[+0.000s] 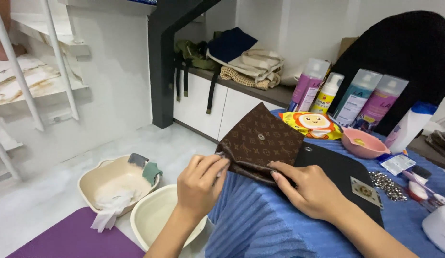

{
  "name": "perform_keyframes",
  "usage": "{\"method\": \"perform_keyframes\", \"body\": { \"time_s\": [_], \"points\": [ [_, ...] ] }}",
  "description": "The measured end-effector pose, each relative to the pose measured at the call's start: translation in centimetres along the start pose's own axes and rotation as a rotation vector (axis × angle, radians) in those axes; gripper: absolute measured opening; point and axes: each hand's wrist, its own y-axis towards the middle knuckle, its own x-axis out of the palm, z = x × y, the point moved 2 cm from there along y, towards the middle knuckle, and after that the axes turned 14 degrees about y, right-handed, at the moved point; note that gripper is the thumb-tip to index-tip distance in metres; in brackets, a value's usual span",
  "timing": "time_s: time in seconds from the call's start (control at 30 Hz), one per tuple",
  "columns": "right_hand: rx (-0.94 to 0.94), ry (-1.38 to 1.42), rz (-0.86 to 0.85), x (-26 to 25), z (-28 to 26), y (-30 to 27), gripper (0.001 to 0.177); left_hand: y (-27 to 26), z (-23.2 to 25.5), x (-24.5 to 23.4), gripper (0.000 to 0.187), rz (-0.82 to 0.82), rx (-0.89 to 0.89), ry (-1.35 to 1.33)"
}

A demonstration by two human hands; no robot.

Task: Cleaning and conditioning a leather handbag using a cloth and specialized cleaning solutions.

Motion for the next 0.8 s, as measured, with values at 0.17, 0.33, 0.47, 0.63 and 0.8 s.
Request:
{"method": "perform_keyframes", "body": {
  "time_s": [0.17, 0.33, 0.47, 0.63, 0.8],
  "points": [
    [-0.068, 0.050, 0.101, -0.1, 0.1, 0.0, 0.036, -0.3, 2.3, -0.4, 0.021, -0.241, -0.063, 0.139],
    [-0.075, 0.036, 0.149, 0.0, 0.1, 0.0, 0.033, -2.4, 1.3, -0.1, 0.060, -0.496, -0.186, -0.190],
    [0.010, 0.270, 0.165, -0.5, 0.7, 0.1, 0.025, -1.6, 1.6, -0.2, 0.047, -0.593, -0.271, -0.327],
    [0.216, 0.737, 0.198, 0.2, 2.0, 0.3, 0.044, -2.0, 1.5, 0.1, 0.025, -0.604, -0.394, -0.516],
    [0.192, 0.567, 0.196, -0.2, 0.7, 0.6, 0.041, -1.7, 4.2, 0.0, 0.021, -0.481, -0.283, -0.502]
  ]
}}
